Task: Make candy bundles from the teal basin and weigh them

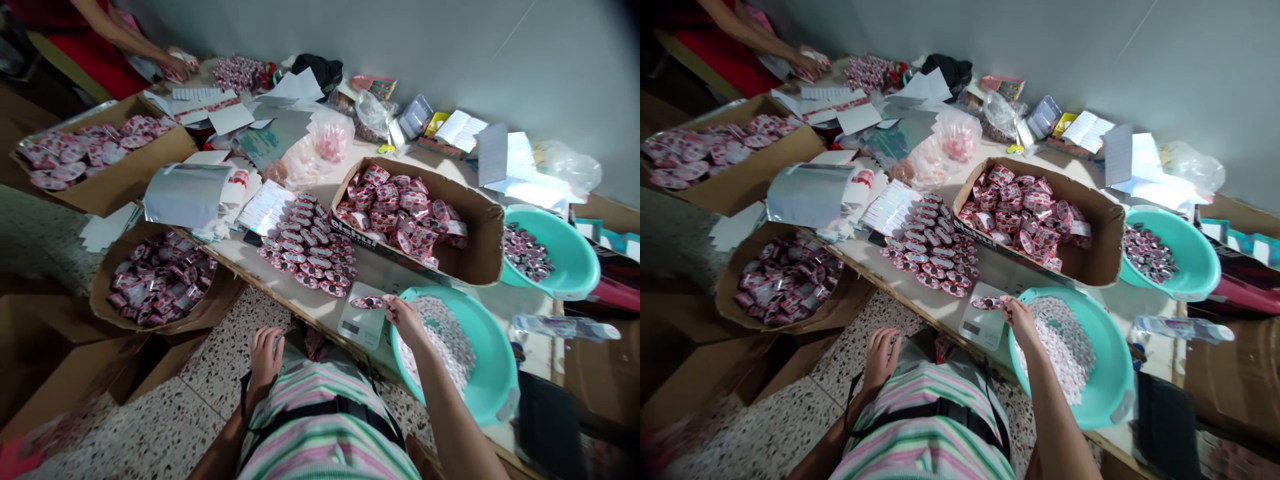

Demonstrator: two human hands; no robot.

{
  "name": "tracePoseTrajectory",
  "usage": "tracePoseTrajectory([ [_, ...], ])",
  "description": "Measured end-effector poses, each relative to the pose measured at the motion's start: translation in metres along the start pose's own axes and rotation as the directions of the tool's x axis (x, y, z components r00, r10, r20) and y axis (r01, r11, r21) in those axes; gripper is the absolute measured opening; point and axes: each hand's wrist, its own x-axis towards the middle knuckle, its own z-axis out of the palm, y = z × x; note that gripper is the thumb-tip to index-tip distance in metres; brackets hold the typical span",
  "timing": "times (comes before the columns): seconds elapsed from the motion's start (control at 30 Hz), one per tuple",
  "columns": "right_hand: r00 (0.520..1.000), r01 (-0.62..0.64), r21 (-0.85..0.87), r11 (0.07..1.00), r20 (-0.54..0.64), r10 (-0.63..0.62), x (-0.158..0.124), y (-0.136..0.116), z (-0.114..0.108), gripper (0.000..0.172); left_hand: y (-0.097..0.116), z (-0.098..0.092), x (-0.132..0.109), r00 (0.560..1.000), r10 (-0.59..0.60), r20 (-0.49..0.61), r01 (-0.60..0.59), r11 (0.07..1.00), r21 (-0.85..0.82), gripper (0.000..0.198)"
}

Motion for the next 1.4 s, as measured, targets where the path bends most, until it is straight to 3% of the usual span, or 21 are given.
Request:
tracePoseTrajectory([
  [0.13,1.000,0.018,-0.121,0.992,-0.008,-0.019,-0.005,0.003,0.001,0.033,0.002,-0.001,0.000,1.000,-0.024,0.011,0.024,1.000,-0.009,0.023],
  [0.5,0.991,0.030,-0.153,0.988,-0.126,-0.049,-0.001,0.014,0.000,0.053,0.004,-0.002,0.000,0.999,-0.019,0.026,0.020,0.999,-0.026,0.023],
  [0.6,0.984,0.046,-0.254,0.966,-0.152,-0.087,0.002,0.018,-0.004,0.056,0.004,-0.002,0.001,0.999,-0.018,0.032,0.019,0.999,-0.029,0.022],
  [0.67,0.978,0.074,-0.406,0.911,-0.152,-0.146,0.002,0.020,-0.005,0.058,0.004,-0.001,0.001,0.999,-0.019,0.043,0.020,0.999,-0.033,0.021],
  [0.8,0.948,0.194,-0.696,0.691,-0.049,-0.316,0.003,0.020,-0.002,0.059,0.002,-0.001,0.002,0.999,-0.010,0.045,0.012,0.999,-0.038,0.020],
  [1.03,0.918,0.292,-0.856,0.426,0.126,-0.376,0.013,0.022,0.007,0.041,0.000,-0.001,0.002,1.000,0.010,0.020,-0.009,0.999,-0.039,0.021],
  [1.13,0.900,0.335,-0.866,0.372,0.178,-0.397,0.019,0.027,0.006,0.034,0.000,-0.002,0.001,1.000,-0.004,0.014,0.004,0.999,-0.037,0.020],
  [1.4,0.887,0.379,-0.849,0.367,0.220,-0.407,0.023,0.032,0.002,0.030,-0.001,-0.002,-0.001,0.999,-0.039,0.019,0.040,0.998,-0.047,0.021],
])
